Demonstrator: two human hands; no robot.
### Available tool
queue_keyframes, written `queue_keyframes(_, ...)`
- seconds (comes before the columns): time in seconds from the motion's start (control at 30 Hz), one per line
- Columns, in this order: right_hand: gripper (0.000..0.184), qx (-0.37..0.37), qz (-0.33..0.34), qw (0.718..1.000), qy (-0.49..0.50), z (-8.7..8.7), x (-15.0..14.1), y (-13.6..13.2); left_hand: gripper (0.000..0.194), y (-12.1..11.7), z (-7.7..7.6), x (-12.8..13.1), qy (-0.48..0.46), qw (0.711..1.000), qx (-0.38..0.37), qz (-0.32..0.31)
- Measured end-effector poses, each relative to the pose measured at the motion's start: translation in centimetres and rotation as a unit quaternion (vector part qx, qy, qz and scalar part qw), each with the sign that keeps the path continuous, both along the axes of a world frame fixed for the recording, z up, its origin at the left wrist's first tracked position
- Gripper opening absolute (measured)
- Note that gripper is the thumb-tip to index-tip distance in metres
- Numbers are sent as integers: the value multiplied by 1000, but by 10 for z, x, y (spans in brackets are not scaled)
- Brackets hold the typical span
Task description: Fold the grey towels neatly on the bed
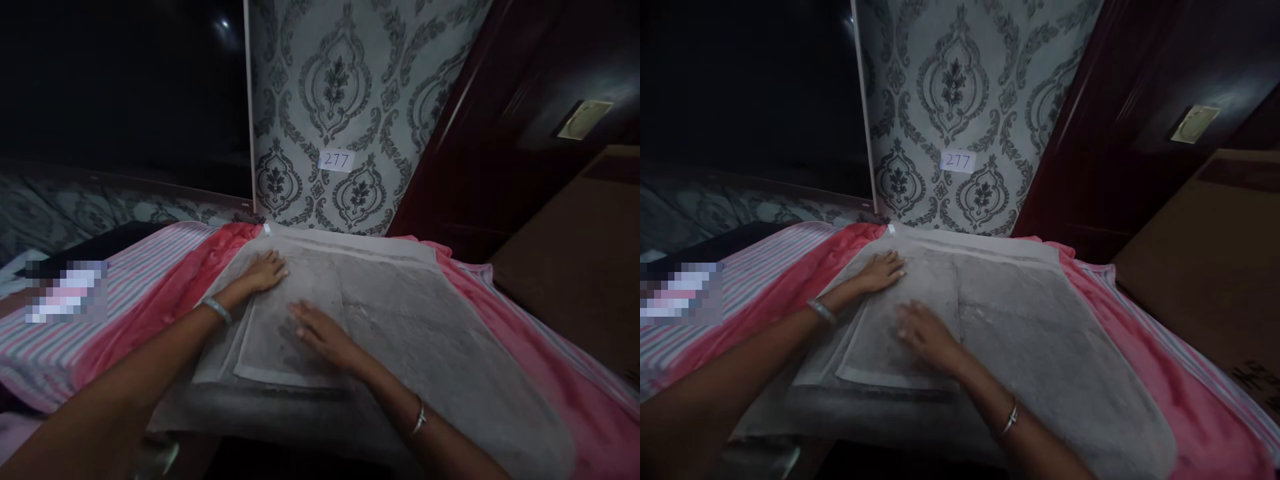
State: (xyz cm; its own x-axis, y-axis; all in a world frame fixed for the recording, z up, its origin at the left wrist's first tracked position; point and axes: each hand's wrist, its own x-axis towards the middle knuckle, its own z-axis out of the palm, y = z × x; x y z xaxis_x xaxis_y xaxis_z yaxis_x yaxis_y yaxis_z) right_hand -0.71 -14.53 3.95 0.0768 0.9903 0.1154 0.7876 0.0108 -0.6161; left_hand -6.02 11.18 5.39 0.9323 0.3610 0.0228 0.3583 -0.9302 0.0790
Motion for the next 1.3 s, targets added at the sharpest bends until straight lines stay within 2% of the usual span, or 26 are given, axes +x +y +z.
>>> queue_keyframes(0.1, 61, -3, -109, 992, -58, 7, 34, 23, 64, -34, -6, -24, -34, 998, 20, -57)
queue_keyframes(0.23, 62, -17, -194, 970, -144, 3, 54, 53, 67, -63, -34, -51, -43, 996, 23, -77)
queue_keyframes(0.33, 60, -43, -188, 961, -199, -15, 53, 58, 64, -65, -50, -59, -63, 995, 35, -70)
queue_keyframes(0.47, 59, -57, -183, 958, -211, -31, 51, 56, 63, -61, -56, -58, -94, 991, 47, -84)
queue_keyframes(0.7, 62, -80, -159, 966, -188, -21, 58, 58, 65, -59, -57, -60, -92, 992, 41, -82)
queue_keyframes(0.8, 65, -78, -150, 969, -183, -19, 55, 56, 62, -58, -48, -58, -93, 992, 27, -78)
queue_keyframes(0.87, 66, -74, -133, 973, -175, -18, 51, 52, 58, -57, -36, -47, -87, 994, 19, -66)
queue_keyframes(0.93, 68, -72, -104, 978, -166, -18, 46, 46, 55, -56, -21, -27, -86, 994, 7, -69)
queue_keyframes(1.0, 69, -65, -67, 983, -160, -19, 41, 41, 53, -56, -8, 3, -69, 991, -19, -111)
queue_keyframes(1.07, 70, -44, -38, 986, -156, -20, 37, 35, 53, -57, -1, 37, -24, 985, -41, -164)
queue_keyframes(1.13, 70, -19, -29, 988, -151, -21, 34, 32, 55, -58, -1, 69, 13, 982, -39, -184)
queue_keyframes(1.2, 71, -14, -34, 989, -144, -23, 34, 30, 58, -57, -7, 93, 22, 986, -20, -167)
queue_keyframes(1.3, 73, -32, -43, 991, -125, -25, 35, 30, 62, -52, -17, 114, 36, 989, -21, -140)
